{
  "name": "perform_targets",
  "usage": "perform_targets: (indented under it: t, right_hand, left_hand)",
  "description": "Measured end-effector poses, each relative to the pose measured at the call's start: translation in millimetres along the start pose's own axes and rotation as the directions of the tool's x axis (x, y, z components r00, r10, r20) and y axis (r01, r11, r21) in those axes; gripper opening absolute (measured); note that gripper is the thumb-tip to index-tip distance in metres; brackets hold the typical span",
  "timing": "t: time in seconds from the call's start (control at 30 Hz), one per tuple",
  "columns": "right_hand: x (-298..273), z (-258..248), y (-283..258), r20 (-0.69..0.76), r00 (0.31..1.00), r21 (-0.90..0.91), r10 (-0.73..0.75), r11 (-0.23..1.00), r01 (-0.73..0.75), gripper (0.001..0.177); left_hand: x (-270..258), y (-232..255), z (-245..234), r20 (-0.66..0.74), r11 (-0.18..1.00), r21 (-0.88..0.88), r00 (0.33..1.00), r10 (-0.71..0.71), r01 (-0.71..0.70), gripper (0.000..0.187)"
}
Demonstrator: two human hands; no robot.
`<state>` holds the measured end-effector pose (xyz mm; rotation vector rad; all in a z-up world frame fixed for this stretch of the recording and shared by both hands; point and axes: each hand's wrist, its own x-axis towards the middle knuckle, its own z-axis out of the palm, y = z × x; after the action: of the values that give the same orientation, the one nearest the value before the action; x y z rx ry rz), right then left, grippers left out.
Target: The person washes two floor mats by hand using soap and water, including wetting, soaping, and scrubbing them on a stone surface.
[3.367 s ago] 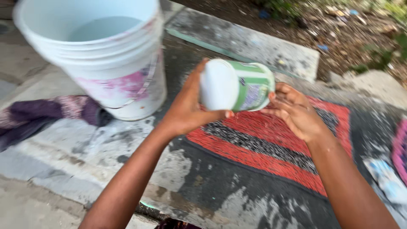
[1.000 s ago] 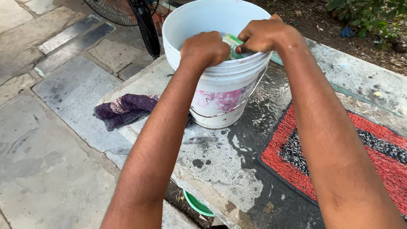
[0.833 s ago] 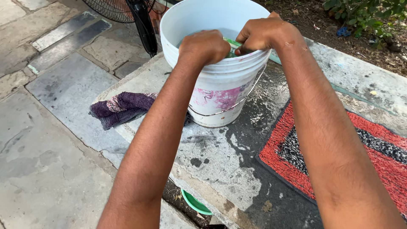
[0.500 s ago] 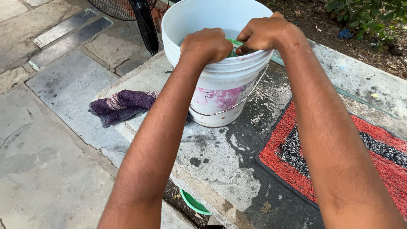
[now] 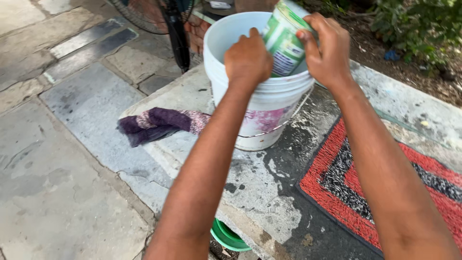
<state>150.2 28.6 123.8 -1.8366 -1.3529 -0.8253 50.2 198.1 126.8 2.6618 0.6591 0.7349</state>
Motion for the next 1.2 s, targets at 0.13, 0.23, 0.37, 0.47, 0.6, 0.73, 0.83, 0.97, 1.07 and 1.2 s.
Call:
perform_targets:
  t: [0.13, 0.23, 0.37, 0.47, 0.6, 0.73, 0.83, 0.97, 1.07, 1.2]
  right_hand:
    - [-7.5, -3.6, -2.4, -0.163, 0.963, -0.329, -0.213, 0.932, 0.151, 0.016]
    - [-1.8, -20.6, -2.8, -0.301, 0.94, -0.138, -0.16, 0.983, 0.123, 0.023]
    - [-15.4, -60.3, -22.9, -0.266, 0.931, -0.275, -0.249, 0.946, 0.174, 0.025]
    - [-31.7, -82.0, -37.0, -0.206, 0.927, -0.406, -0.314, 0.889, 0.211, 0.023]
    - [-38.2, -90.5, -39.2, -0.237, 0.934, -0.413, -0.266, 0.898, 0.15, 0.02]
    - [-44.8, -109.8, -21.7, -0.272, 0.951, -0.322, -0.147, 0.945, 0.054, 0.022]
    - [-54.0, -135.4, -8.4, -0.217, 0.974, -0.291, -0.067, 0.957, 0.001, 0.018]
    - [-62.2, -168.0, -4.1, -0.053, 0.997, -0.369, -0.054, 0.929, 0.031, 0.012]
    - [-83.6, -177.9, -10.8, 0.067, 0.997, -0.381, -0.032, 0.923, 0.055, 0.01]
    - [-133.6, -150.9, -29.1, 0.226, 0.974, -0.307, 0.004, 0.949, 0.067, 0.013]
  left_hand:
    - [-0.8, 2.6, 2.1, -0.026, 0.999, -0.029, 0.999, -0.034, 0.034, 0.042]
    - [-4.7, 3.8, 0.9, -0.045, 0.997, -0.053, 0.998, -0.051, 0.048, 0.032]
    - [-8.6, 4.8, -6.7, -0.049, 0.998, -0.067, 0.999, -0.02, 0.017, 0.027]
    - [-9.1, 3.4, -7.0, -0.065, 0.998, -0.069, 0.998, 0.001, -0.006, 0.025]
    - [-8.1, 1.3, -1.9, -0.085, 0.999, -0.052, 0.996, 0.003, -0.008, 0.026]
    - [-1.6, -0.9, 5.5, -0.11, 1.0, -0.016, 0.994, 0.015, -0.016, 0.026]
    - [-0.6, -3.6, 6.5, -0.108, 1.0, 0.0, 0.994, 0.025, -0.026, 0.025]
    - [-2.6, -3.8, 4.9, -0.148, 0.999, -0.008, 0.988, 0.033, -0.034, 0.022]
    - [-3.2, -3.4, 3.9, -0.186, 0.999, 0.008, 0.981, 0.049, -0.049, 0.021]
    - [-3.6, -5.2, 2.2, -0.185, 0.998, 0.008, 0.981, 0.06, -0.059, 0.02]
